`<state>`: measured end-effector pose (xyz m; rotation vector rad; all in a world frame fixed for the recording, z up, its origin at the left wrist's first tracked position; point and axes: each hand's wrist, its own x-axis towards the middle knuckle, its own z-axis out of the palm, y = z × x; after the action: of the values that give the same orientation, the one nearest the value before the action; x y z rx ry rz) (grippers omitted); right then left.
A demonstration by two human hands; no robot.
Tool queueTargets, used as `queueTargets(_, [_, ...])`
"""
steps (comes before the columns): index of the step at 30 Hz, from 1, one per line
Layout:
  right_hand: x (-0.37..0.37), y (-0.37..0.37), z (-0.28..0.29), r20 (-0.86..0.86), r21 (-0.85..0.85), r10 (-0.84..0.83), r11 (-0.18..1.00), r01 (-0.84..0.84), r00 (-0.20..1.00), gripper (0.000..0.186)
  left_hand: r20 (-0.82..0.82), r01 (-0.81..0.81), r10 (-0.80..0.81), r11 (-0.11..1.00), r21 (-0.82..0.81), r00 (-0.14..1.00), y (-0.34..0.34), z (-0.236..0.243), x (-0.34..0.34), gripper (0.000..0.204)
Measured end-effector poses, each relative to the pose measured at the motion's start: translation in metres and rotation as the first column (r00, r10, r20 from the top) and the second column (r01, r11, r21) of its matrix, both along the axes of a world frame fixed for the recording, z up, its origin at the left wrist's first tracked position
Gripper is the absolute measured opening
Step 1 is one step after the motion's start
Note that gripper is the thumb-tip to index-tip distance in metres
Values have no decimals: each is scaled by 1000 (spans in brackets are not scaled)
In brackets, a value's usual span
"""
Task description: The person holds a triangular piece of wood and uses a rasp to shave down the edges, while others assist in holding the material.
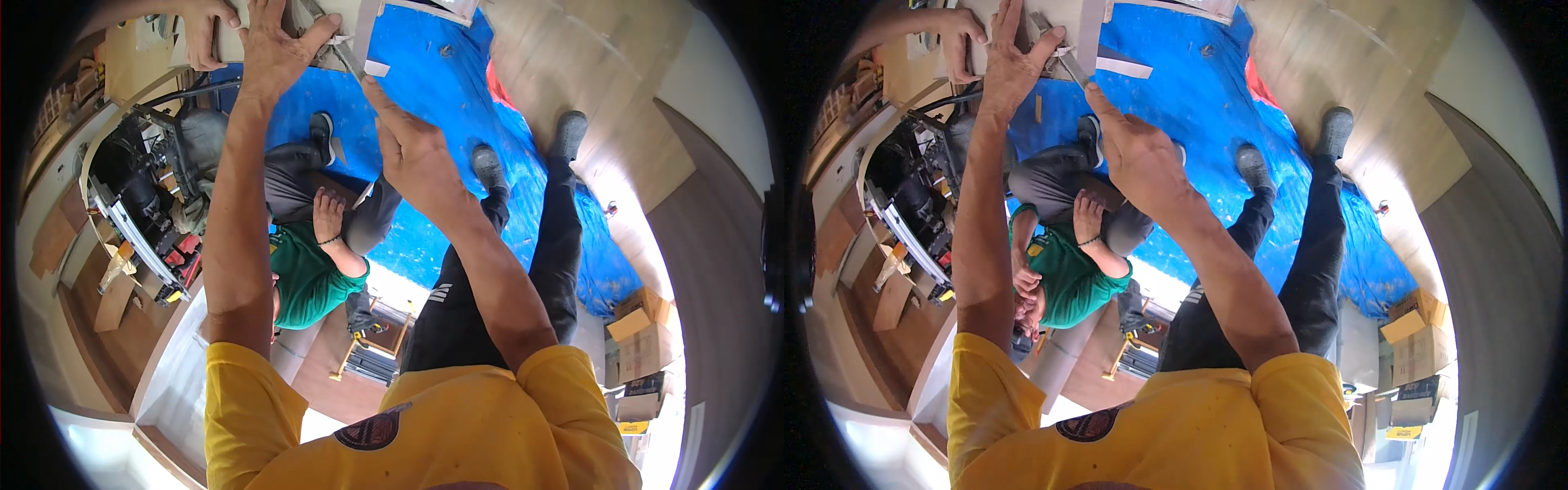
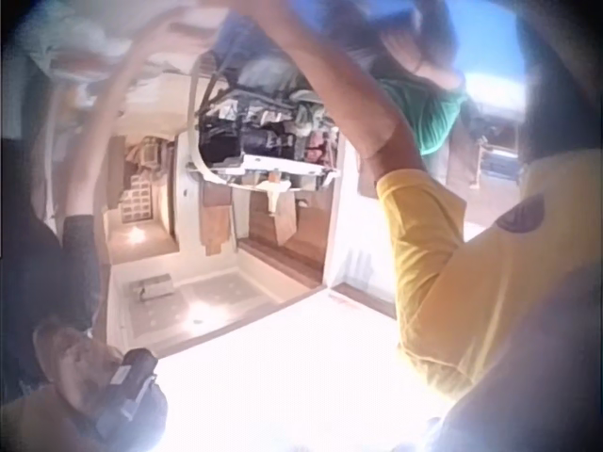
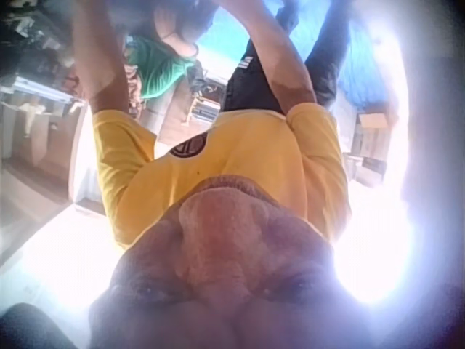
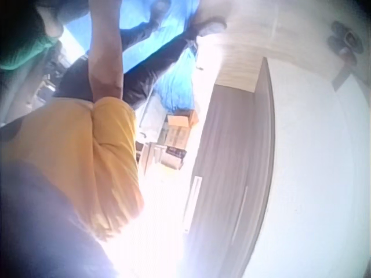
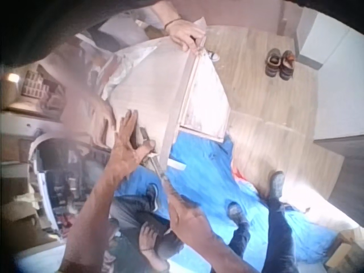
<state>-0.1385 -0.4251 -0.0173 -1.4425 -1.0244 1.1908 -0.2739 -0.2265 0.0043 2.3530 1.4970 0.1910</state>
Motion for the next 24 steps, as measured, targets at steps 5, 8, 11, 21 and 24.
queueTargets(5, [1, 1, 5, 34, -25, 27, 999, -26, 999, 51, -20, -22, 23, 1000, 10, 1000, 0, -1, -1, 88])
queueTargets(8, [-4, 0, -3, 77, 58, -16, 998, 12, 997, 59, 46, -13, 13, 1000, -14, 999, 0, -2, 3, 85])
queueTargets(11, [-12, 4, -4, 49, 67, -20, 998, 17, 999, 57, 40, 14, -15, 1000, 10, 999, 3, -5, -5, 82])
queueTargets(21, [15, 3, -4, 125, 109, 73, 990, -87, 989, 59, 80, -23, 12, 990, 138, 997, -11, -2, 12, 69])
queueTargets(24, [34, -23, 9, 240, 135, -84, 990, 52, 967, 53, 174, -40, 46, 998, -39, 984, 10, 5, -12, 62])
